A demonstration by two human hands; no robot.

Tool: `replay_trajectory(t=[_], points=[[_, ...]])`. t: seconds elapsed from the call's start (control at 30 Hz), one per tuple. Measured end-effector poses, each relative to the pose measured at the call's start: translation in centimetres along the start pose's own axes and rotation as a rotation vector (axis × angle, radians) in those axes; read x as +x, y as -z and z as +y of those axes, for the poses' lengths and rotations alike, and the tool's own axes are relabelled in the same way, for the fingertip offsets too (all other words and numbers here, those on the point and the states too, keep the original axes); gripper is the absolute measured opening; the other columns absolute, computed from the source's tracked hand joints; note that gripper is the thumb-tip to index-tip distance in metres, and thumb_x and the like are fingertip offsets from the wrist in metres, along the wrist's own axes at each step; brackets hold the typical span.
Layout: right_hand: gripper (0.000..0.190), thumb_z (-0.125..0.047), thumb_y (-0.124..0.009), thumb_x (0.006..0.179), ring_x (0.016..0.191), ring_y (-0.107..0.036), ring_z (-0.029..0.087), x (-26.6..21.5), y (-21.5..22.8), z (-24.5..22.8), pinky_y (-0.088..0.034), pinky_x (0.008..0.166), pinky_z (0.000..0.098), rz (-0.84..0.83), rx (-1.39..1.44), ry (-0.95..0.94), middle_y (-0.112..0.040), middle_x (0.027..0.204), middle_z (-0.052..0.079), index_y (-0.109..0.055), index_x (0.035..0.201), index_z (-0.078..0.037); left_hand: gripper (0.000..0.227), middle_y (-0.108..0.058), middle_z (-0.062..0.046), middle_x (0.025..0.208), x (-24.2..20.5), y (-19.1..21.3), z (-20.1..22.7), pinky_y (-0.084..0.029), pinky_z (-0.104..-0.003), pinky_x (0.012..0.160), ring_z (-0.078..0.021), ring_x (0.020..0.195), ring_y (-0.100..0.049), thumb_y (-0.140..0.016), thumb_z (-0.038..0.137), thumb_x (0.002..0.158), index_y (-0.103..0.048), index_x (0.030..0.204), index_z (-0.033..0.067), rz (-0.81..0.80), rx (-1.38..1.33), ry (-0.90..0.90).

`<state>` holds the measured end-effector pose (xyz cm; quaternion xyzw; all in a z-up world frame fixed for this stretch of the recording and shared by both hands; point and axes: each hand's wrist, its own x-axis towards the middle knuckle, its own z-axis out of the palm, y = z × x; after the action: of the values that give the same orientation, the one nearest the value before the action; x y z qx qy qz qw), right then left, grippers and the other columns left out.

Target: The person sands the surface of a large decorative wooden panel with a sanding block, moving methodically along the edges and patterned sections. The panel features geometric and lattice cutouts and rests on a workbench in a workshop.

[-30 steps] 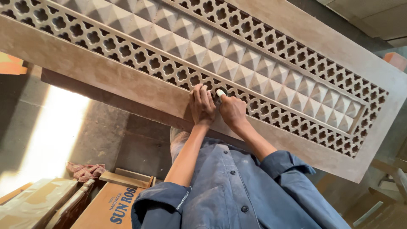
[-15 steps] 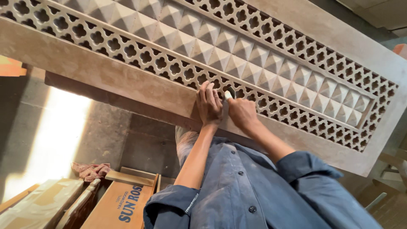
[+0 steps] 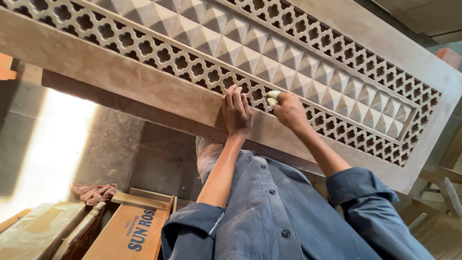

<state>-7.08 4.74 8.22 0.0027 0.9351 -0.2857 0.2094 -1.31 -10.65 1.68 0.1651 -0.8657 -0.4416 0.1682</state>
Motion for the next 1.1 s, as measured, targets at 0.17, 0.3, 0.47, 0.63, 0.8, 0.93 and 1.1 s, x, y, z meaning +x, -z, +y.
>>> replay_trajectory(t=[0.17, 0.3, 0.47, 0.63, 0.8, 0.93, 1.1], points=[[0.020, -0.016, -0.063, 0.097, 0.083, -0.071, 0.040, 0.5, -5.9, 1.0, -0.056, 0.079, 0.0497, 0.030, -0.351, 0.022, -0.073, 0.089, 0.023, -0.078, 0.107, -0.008, 0.024, -0.058, -0.017, 0.133, 0.2, 0.1, 0.3, -0.045, -0.048, 0.105, -0.0382, 0.119, -0.056, -0.050, 0.015, 0.106, -0.061, 0.123, 0.0020, 0.027, 0.010, -0.057], [0.019, -0.016, -0.068, 0.086, 0.061, -0.069, 0.029, 3.4, -4.6, 2.9, -0.056, 0.063, 0.0442, -0.132, -0.131, 0.087, -0.070, 0.075, 0.018, -0.076, 0.097, -0.002, 0.024, -0.058, -0.017, 0.135, -0.1, 0.1, 0.0, -0.045, -0.048, 0.103, -0.0386, 0.118, -0.057, -0.050, 0.015, 0.106, -0.061, 0.122, 0.0015, 0.012, 0.006, -0.054], [0.018, -0.016, -0.057, 0.103, 0.052, -0.050, 0.012, 3.1, 2.9, 7.0, -0.037, 0.042, 0.0297, -0.214, 0.851, -0.325, -0.058, 0.068, 0.004, -0.067, 0.113, -0.004, 0.021, -0.063, -0.019, 0.121, -0.5, 0.0, -0.5, -0.050, -0.046, 0.097, -0.0368, 0.111, -0.062, -0.047, 0.013, 0.106, -0.062, 0.115, 0.0005, 0.023, -0.241, 0.108], [0.036, -0.014, -0.057, 0.099, 0.052, -0.052, 0.009, -3.7, 2.9, 9.9, -0.039, 0.040, 0.0249, -0.063, 0.944, -0.258, -0.067, 0.080, 0.005, -0.065, 0.134, -0.009, 0.023, -0.066, -0.009, 0.088, -3.4, -2.1, 0.3, -0.050, -0.036, 0.077, -0.0230, 0.085, -0.061, -0.057, 0.020, 0.104, -0.067, 0.096, 0.0019, -0.131, -0.444, 0.277], [0.042, -0.003, -0.068, 0.094, 0.104, -0.065, 0.021, -8.7, -2.8, 8.3, -0.053, 0.088, 0.0318, 0.148, 0.413, 0.505, -0.069, 0.118, 0.011, -0.064, 0.135, -0.004, 0.029, -0.062, 0.001, 0.078, -8.7, -4.9, 2.8, -0.045, -0.028, 0.067, -0.0080, 0.073, -0.053, -0.058, 0.030, 0.105, -0.069, 0.090, 0.0073, -0.558, -0.779, 0.700], [0.053, 0.000, -0.062, 0.088, 0.097, -0.061, 0.015, -11.7, -1.9, 7.8, -0.053, 0.073, 0.0259, -0.097, 0.622, 0.320, -0.053, 0.138, 0.007, -0.053, 0.140, -0.005, 0.030, -0.062, 0.000, 0.073, -9.1, -5.8, 3.2, -0.047, -0.030, 0.062, -0.0096, 0.068, -0.055, -0.056, 0.027, 0.104, -0.067, 0.088, 0.0047, -0.325, -0.760, 0.734], [0.051, -0.004, -0.065, 0.093, 0.087, -0.059, 0.012, -14.3, 0.7, 10.4, -0.052, 0.073, 0.0253, 0.063, 0.680, 0.162, -0.064, 0.123, 0.006, -0.058, 0.143, -0.008, 0.031, -0.064, -0.011, 0.066, -5.3, -6.0, 1.1, -0.051, -0.041, 0.058, -0.0257, 0.059, -0.066, -0.059, 0.029, 0.100, -0.056, 0.084, 0.0033, -0.107, -0.308, 0.563]])
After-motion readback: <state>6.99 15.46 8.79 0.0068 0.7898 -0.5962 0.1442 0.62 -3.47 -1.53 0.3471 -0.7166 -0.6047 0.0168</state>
